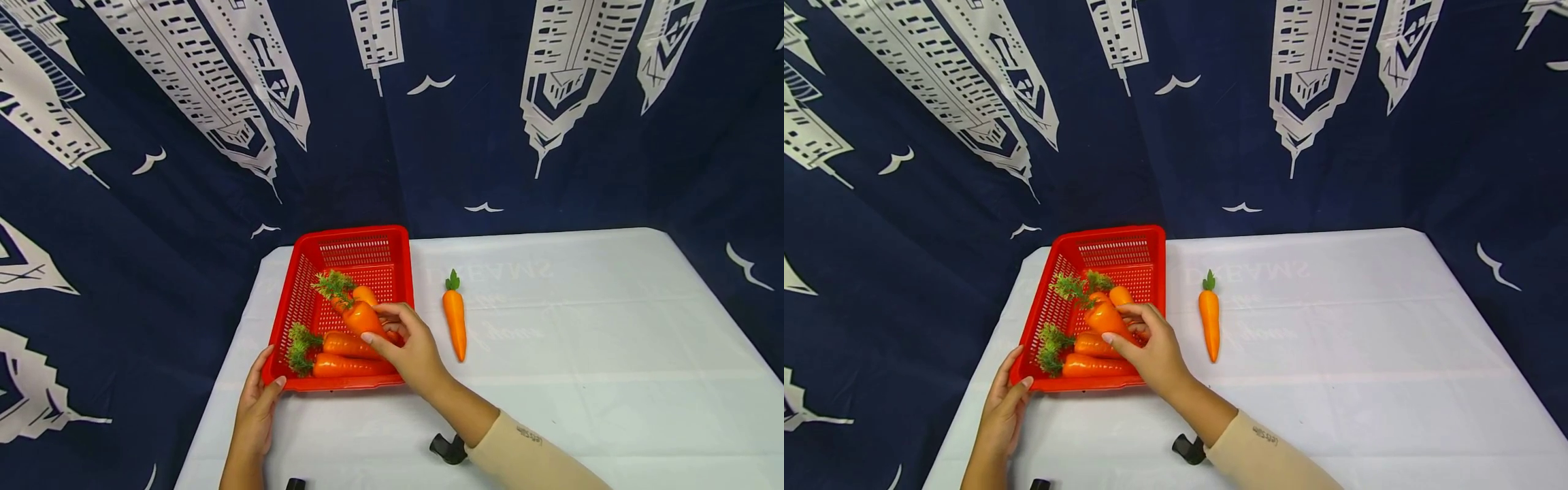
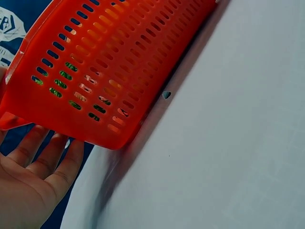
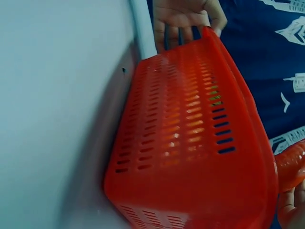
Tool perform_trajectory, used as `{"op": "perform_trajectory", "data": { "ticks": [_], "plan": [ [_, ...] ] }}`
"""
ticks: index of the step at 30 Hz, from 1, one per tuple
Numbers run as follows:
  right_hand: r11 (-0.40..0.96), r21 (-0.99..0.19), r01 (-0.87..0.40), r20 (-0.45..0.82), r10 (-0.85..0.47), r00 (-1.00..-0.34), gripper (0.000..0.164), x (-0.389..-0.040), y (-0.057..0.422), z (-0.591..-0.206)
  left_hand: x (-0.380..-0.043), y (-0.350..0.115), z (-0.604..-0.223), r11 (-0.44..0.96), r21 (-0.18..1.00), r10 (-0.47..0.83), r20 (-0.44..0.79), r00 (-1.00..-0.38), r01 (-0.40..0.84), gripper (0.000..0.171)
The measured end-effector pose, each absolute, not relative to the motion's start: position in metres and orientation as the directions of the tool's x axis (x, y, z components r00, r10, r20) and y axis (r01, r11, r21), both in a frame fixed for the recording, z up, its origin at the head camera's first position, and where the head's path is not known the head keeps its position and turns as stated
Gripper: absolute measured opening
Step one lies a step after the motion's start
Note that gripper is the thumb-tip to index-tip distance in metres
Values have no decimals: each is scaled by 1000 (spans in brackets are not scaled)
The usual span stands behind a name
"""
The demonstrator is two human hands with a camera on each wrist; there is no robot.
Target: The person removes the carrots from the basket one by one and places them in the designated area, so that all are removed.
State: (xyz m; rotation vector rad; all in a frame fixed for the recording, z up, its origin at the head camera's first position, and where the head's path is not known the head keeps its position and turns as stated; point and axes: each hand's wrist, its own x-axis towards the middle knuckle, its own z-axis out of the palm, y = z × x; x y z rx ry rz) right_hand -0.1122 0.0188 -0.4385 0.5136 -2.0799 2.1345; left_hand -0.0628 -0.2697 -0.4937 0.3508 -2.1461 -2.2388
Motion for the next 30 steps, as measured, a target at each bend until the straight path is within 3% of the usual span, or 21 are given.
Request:
{"op": "perform_trajectory", "data": {
  "ticks": [30],
  "plan": [
    [-177,-954,-242,234,67,-970,44,-130,76,-431,-62,-268,-493,-49,990,-172,-137,-975,-131,62]
  ]
}}
